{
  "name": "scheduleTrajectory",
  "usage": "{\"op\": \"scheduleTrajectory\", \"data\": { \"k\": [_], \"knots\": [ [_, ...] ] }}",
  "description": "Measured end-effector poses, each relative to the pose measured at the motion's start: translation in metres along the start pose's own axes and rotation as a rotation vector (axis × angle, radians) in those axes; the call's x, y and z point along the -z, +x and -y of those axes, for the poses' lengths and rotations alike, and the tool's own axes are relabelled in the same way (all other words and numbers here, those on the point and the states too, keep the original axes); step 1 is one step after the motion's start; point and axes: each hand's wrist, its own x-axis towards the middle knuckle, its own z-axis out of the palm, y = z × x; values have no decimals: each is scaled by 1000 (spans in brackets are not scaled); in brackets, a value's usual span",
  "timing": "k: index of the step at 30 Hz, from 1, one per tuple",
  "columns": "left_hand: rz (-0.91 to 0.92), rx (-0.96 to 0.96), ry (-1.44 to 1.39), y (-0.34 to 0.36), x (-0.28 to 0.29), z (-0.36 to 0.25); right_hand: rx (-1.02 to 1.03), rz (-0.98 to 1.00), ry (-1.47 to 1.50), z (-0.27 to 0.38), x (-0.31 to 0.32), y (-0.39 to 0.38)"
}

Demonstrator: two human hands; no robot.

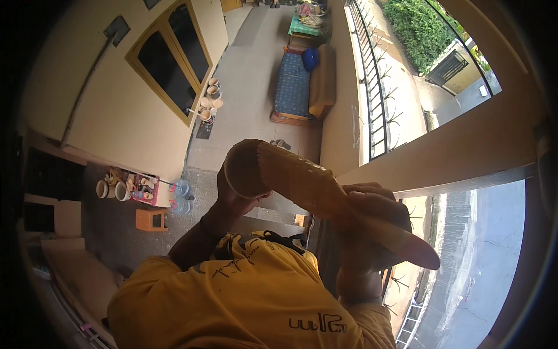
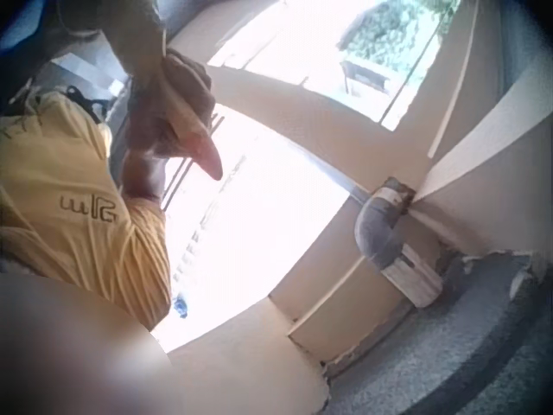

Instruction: The person paints the ceiling of a covered outdoor corridor using a paintbrush and a paint can. They repeatedly dip the brush into the can and apply paint to the ceiling surface in long strokes.

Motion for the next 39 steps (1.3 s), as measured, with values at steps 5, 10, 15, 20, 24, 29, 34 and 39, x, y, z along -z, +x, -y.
{"op": "scheduleTrajectory", "data": {
  "k": [5, 10, 15, 20, 24, 29, 34, 39],
  "knots": [
    [-8, -85, 56, 2, 8, -11, -34, 169, -93, -7, -42, 10],
    [-19, -119, 18, -3, 21, -18, 74, 366, -252, -19, -66, 16],
    [-49, -139, 5, -7, 26, -25, 23, 418, -268, -34, -81, 10],
    [-62, -165, 39, -7, 23, -25, 16, 447, -246, -44, -88, 6],
    [-65, -169, 34, -7, 23, -24, 31, 460, -261, -50, -90, 2],
    [-57, -173, 74, -6, 21, -23, 72, 463, -280, -54, -91, 0],
    [-66, -179, 84, -7, 20, -22, 53, 487, -274, -56, -89, -1],
    [-67, -174, 82, -7, 19, -21, 52, 469, -269, -52, -87, 0]
  ]
}}
